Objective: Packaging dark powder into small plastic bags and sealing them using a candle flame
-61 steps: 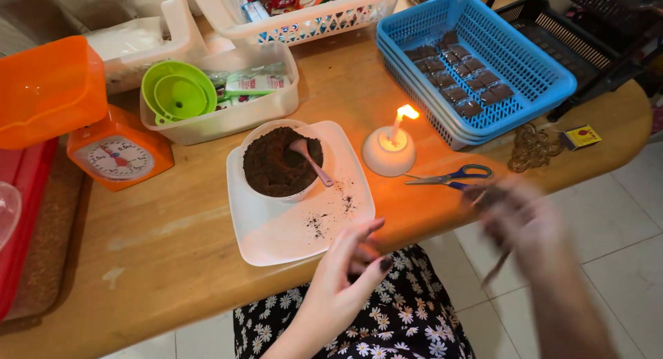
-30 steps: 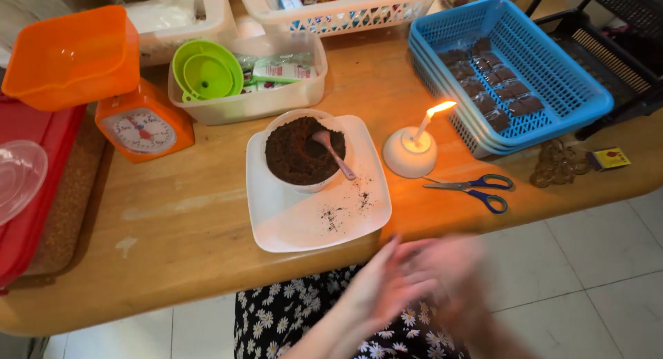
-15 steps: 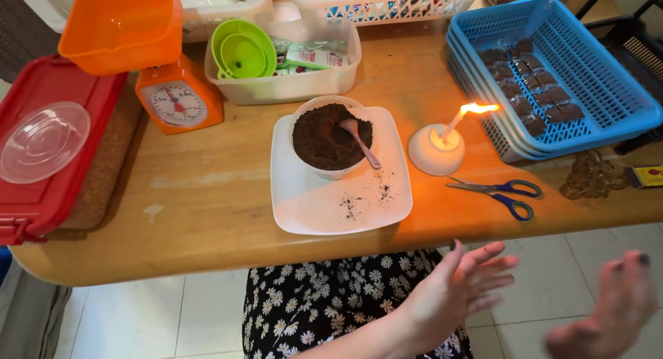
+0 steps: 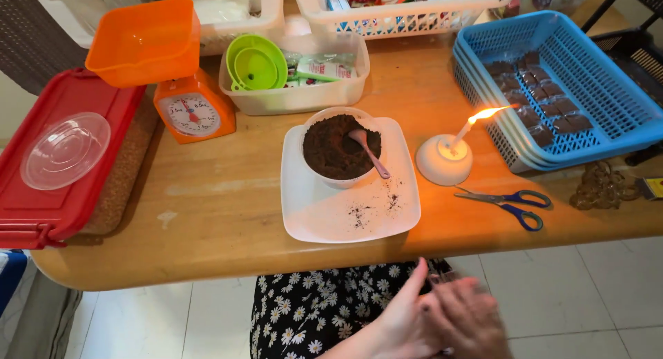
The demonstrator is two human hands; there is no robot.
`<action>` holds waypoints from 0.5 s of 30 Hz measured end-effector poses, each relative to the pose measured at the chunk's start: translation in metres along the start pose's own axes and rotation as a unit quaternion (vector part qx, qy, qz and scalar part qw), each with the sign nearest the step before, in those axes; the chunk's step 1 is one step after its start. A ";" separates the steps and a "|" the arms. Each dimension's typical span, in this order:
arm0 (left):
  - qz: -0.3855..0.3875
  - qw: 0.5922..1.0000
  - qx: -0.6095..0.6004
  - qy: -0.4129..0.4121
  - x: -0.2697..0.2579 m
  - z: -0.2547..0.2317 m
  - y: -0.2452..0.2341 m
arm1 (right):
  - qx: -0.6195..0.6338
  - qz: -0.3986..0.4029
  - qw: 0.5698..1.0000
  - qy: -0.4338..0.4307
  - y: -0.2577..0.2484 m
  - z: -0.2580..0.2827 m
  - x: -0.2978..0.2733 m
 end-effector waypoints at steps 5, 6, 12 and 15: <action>0.020 0.914 0.342 0.220 -0.087 -0.027 0.077 | 0.120 0.112 0.963 0.215 0.058 -0.051 0.019; 0.018 0.914 0.341 0.221 -0.090 -0.026 0.096 | 0.122 0.112 0.963 0.214 0.058 -0.033 0.032; -0.075 0.244 0.863 0.436 -0.053 0.004 0.050 | 0.090 0.196 0.973 -0.084 0.095 0.062 0.067; 0.023 0.182 0.824 0.536 -0.117 -0.055 0.080 | 0.281 0.170 0.921 0.208 0.132 0.038 0.097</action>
Point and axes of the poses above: each hand's wrist, its own x-axis towards the middle knuckle, its own y-axis out of the palm, z = x × y, the point moved 3 cm from there along x, towards the middle knuckle, and after that the axes turned 9 degrees about -z, right-handed, at the moved point
